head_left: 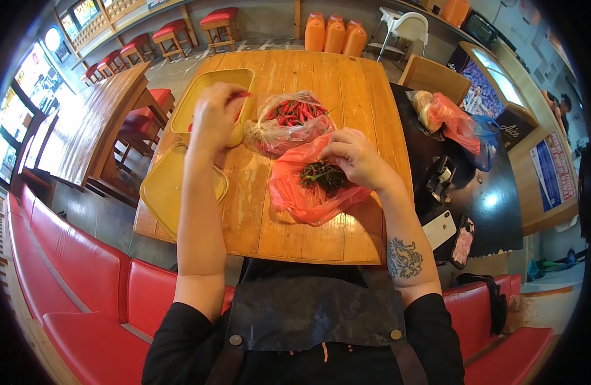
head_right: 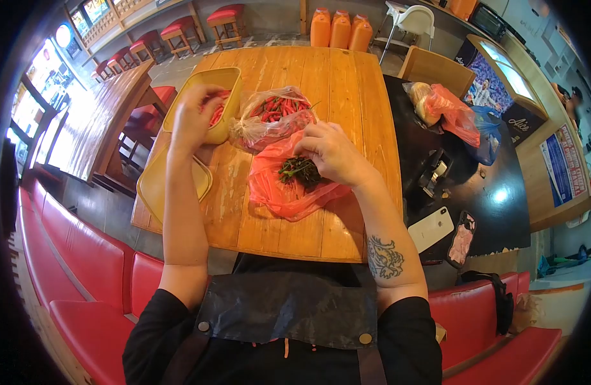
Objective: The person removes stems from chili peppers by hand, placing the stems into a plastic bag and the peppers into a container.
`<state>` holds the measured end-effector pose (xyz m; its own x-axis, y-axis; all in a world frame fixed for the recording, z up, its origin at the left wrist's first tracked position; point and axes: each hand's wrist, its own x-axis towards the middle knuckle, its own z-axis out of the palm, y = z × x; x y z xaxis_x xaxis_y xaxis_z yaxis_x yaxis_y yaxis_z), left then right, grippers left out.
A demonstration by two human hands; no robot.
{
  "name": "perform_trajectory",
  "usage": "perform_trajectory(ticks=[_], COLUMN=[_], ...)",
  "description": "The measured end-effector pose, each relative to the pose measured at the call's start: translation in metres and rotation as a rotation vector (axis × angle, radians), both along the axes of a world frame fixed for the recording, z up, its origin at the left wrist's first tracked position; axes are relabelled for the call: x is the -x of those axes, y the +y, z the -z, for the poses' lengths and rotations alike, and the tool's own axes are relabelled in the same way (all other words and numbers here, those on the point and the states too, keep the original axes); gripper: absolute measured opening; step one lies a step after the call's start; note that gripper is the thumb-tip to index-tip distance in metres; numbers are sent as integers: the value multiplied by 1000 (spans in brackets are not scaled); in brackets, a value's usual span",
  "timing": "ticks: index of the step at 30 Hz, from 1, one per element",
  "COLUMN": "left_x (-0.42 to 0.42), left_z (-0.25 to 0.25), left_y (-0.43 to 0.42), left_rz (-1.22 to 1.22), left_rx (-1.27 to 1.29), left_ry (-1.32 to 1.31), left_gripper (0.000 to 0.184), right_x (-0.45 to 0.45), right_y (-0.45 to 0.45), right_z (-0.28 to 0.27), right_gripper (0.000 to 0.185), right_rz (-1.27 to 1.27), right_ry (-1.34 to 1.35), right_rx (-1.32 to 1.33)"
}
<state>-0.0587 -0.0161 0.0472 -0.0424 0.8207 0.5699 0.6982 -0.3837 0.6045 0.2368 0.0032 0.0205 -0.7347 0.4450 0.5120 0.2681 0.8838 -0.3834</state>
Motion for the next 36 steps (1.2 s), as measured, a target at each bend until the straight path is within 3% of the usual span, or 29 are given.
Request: perform_trajectory(ticks=[2, 3, 5, 6, 8, 10, 12, 13, 16, 18, 25, 28, 31, 33, 36], left_x=[22, 29, 38, 36, 19, -5, -44, -52, -62, -62, -56, -57, -60, -63, -67], left_z=[5, 15, 35, 31, 16, 14, 20, 33, 58, 65, 67, 56, 36, 26, 20], left_y=[5, 9, 15, 13, 10, 14, 9, 15, 30, 39, 40, 37, 31, 24, 13], left_rz=[-299, -303, -699, -701, -454, -175, 36, 109, -8, -113, -101, -112, -174, -101, -8], left_rx=[-182, -180, -163, -164, -271, -205, 69, 79, 48, 185, 139, 17, -82, -196, -33], left_ry=[241, 241, 441, 441, 295, 117, -47, 17, 246, 371, 349, 287, 61, -243, -416], left_gripper=[20, 20, 22, 22, 22, 19, 16, 16, 17, 17, 17, 19, 21, 19, 17], right_x=[0, 1, 3, 3, 4, 5, 7, 7, 9, 9, 10, 11, 12, 13, 16], right_y=[-1, -2, -3, -3, -5, -6, -7, -7, -7, -6, -7, -7, -9, -10, -11], right_z=[2, 3, 3, 3, 2, 1, 3, 2, 2, 1, 1, 0, -2, -2, -5], right_gripper=[6, 4, 5, 7, 10, 12, 15, 15, 16, 15, 13, 12, 12, 17, 24], right_rz=[-7, -13, -30, -42, -32, -17, -3, -6, -38, -58, -39, -32, 95, 227, 283], right_ry=[-34, -67, -93, -119, -127, -133, -98, -100, -83, -64, -60, -25, 84, 216, 312], right_rx=[9, 15, 62, 107, 123, 138, 120, 122, 104, 90, 117, 97, 39, 61, 13])
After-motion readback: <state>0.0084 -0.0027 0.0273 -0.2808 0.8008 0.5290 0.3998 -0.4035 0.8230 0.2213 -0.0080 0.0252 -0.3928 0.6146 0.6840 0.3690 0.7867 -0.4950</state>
